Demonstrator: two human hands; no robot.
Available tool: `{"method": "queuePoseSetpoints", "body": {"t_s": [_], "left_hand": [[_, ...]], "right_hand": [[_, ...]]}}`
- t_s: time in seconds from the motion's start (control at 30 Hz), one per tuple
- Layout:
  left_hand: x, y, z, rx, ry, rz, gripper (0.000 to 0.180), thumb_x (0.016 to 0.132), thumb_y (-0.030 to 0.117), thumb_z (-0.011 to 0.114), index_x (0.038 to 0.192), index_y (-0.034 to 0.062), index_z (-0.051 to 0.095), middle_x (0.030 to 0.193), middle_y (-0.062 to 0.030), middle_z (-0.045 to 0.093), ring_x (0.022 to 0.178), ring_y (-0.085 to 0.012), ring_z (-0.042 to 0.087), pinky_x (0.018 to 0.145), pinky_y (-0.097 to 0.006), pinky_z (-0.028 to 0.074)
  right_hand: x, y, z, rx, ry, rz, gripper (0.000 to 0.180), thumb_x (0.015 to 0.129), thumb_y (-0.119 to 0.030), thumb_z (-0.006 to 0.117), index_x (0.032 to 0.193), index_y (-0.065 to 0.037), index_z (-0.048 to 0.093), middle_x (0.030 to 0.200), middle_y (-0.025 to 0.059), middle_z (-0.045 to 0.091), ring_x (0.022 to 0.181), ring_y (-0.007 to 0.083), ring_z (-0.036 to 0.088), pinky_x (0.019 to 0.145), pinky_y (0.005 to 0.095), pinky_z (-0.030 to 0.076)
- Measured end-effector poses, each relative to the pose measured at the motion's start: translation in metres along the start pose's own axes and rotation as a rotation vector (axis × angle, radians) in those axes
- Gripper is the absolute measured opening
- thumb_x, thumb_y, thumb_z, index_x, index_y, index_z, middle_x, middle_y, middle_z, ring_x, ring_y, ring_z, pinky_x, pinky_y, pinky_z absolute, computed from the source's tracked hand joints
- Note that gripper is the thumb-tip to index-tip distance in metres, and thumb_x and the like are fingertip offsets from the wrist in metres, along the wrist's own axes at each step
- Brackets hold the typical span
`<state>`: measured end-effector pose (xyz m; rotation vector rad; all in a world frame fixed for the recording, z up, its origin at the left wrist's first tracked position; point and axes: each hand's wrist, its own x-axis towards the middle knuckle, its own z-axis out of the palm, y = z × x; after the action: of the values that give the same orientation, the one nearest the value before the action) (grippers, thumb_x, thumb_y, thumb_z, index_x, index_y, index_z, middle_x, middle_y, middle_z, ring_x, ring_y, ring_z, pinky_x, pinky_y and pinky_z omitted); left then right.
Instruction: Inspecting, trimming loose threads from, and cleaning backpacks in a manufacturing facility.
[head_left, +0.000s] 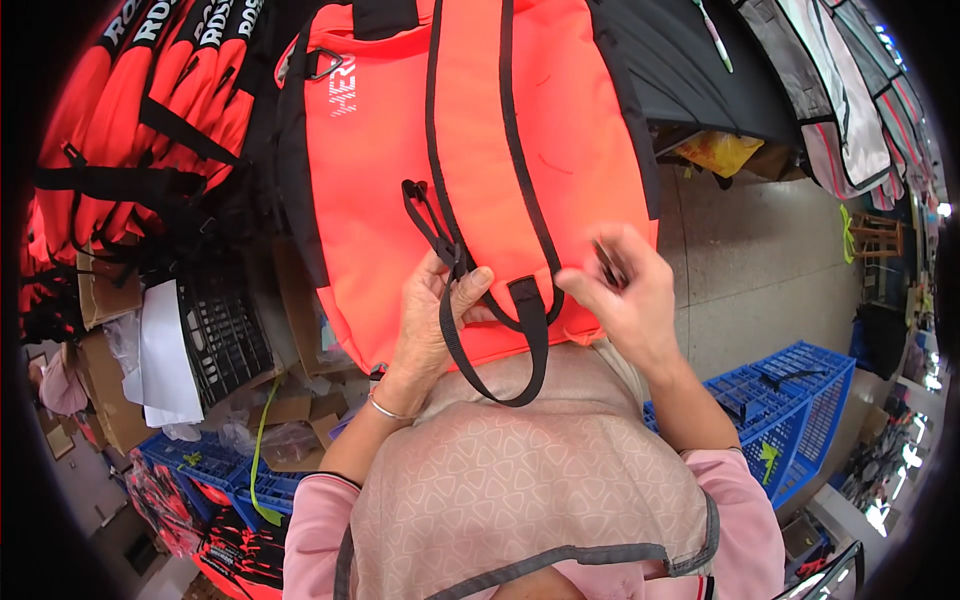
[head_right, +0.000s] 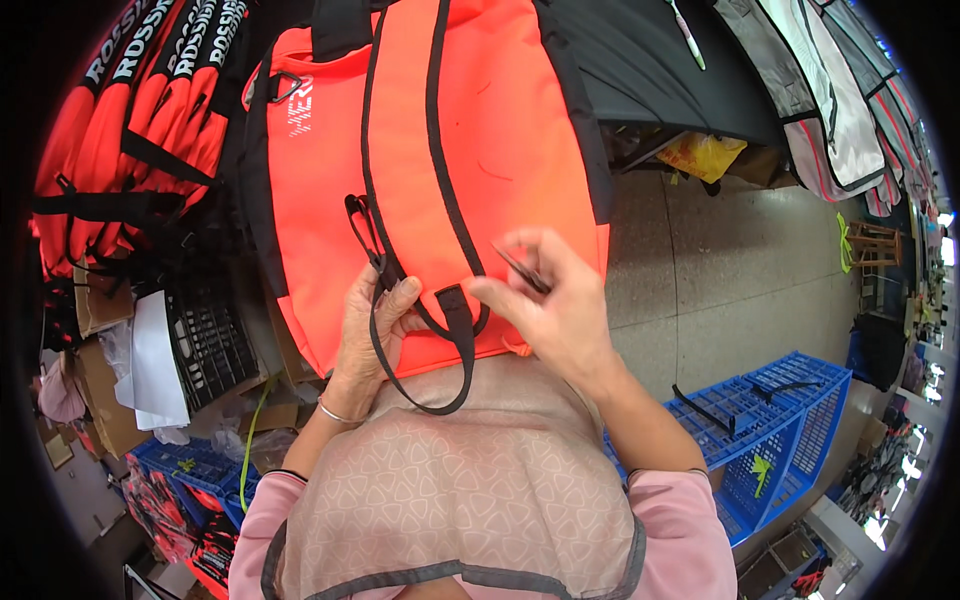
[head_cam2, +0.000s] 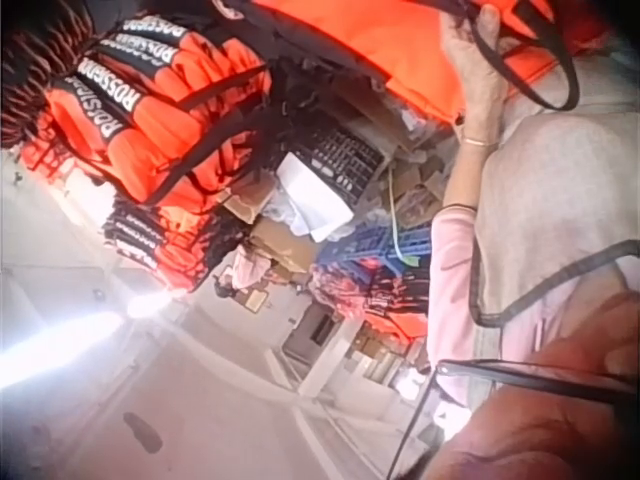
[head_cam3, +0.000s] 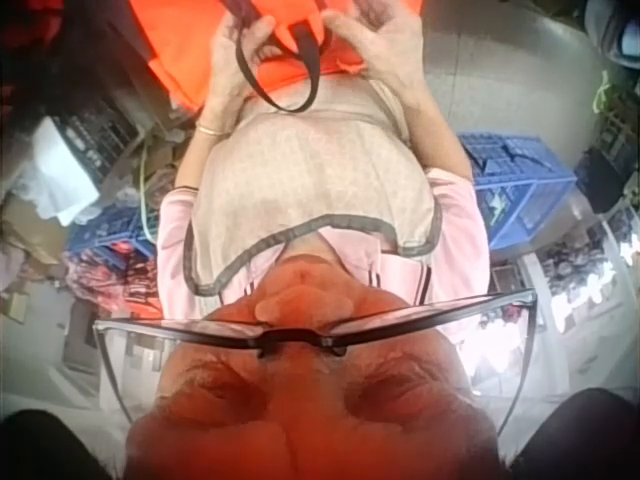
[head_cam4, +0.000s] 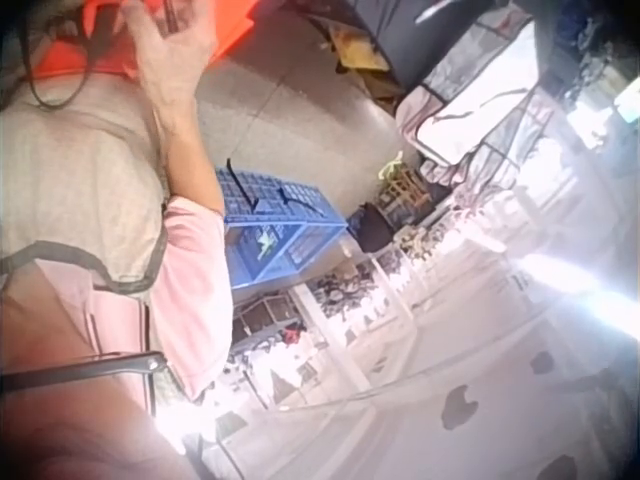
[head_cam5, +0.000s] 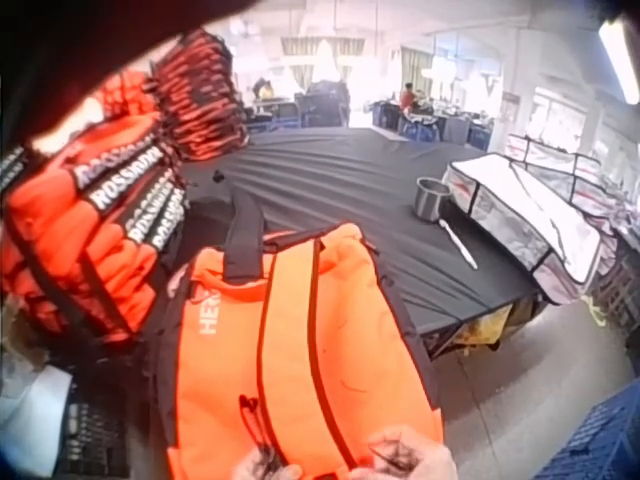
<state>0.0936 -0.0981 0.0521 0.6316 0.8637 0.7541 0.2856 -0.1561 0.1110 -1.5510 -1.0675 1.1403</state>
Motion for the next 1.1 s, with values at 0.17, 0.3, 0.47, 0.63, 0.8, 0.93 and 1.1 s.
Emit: {"method": "queuePoseSetpoints", "body": {"t_s": [0.17,0.3,0.47,0.63,0.8,0.93,1.1], "left_hand": [[-0.008,0.007,0.012,-0.007,-0.119,-0.058,0.047,0.086,0.010,0.075,0.125,0.0019,0.051,0.109,-0.0064,0.065,0.095,-0.0156,0.066,0.085,-0.034,0.058],[-0.019,0.001,0.011,0.196,-0.189,-0.109,0.049,0.082,0.006,0.078,0.124,0.0004,0.055,0.124,-0.0064,0.059,0.109,-0.0142,0.059,0.097,-0.032,0.049],[-0.007,0.003,0.013,0.552,-0.036,0.366,0.036,0.076,0.006,0.081,0.110,0.0055,0.069,0.125,-0.0121,0.056,0.112,-0.0213,0.057,0.093,-0.036,0.049],[0.014,0.015,0.002,1.310,0.244,1.309,0.029,0.068,0.013,0.079,0.096,0.0187,0.076,0.135,-0.0166,0.047,0.120,-0.0319,0.047,0.099,-0.045,0.044],[0.028,0.031,-0.016,1.398,0.157,1.678,0.022,0.069,0.009,0.070,0.088,0.0188,0.076,0.130,-0.0055,0.059,0.127,-0.0297,0.046,0.112,-0.049,0.033],[0.031,0.046,-0.014,1.530,-0.201,1.496,0.024,0.071,0.006,0.065,0.093,0.0084,0.074,0.116,0.0006,0.070,0.119,-0.0227,0.059,0.117,-0.049,0.027],[0.042,0.036,-0.022,1.414,-0.307,1.424,0.026,0.069,0.007,0.066,0.094,0.0008,0.072,0.113,-0.0049,0.070,0.112,-0.0217,0.063,0.106,-0.045,0.046]], "right_hand": [[0.041,0.005,0.016,0.037,-0.007,-0.019,0.020,0.089,-0.008,0.070,0.104,0.000,0.061,0.076,-0.0016,0.059,0.072,0.0035,0.053,0.066,0.0208,0.045],[0.052,-0.007,0.025,0.141,-0.021,-0.070,0.014,0.090,-0.007,0.069,0.099,0.000,0.061,0.076,-0.0036,0.056,0.071,0.0025,0.050,0.064,0.0208,0.042],[0.063,-0.017,0.029,0.231,0.002,-0.165,0.011,0.092,-0.008,0.067,0.097,0.000,0.062,0.074,-0.0063,0.053,0.067,0.0012,0.045,0.061,0.0193,0.039],[0.079,-0.037,0.024,0.249,0.082,-0.164,0.019,0.092,-0.011,0.068,0.079,-0.004,0.057,0.067,-0.0083,0.044,0.062,0.0007,0.037,0.054,0.0208,0.030],[0.090,-0.024,0.023,0.227,0.057,-0.110,0.030,0.090,-0.016,0.071,0.071,-0.006,0.050,0.065,-0.0079,0.041,0.062,0.0014,0.035,0.054,0.0226,0.030],[0.095,-0.004,0.026,0.224,0.044,-0.074,0.028,0.088,-0.015,0.071,0.071,-0.006,0.051,0.065,-0.0074,0.042,0.062,0.0025,0.036,0.054,0.0237,0.032],[0.098,0.017,0.027,0.158,0.005,-0.014,0.025,0.087,-0.014,0.071,0.072,-0.004,0.054,0.065,-0.0058,0.044,0.062,0.0040,0.039,0.055,0.0249,0.035]]}}
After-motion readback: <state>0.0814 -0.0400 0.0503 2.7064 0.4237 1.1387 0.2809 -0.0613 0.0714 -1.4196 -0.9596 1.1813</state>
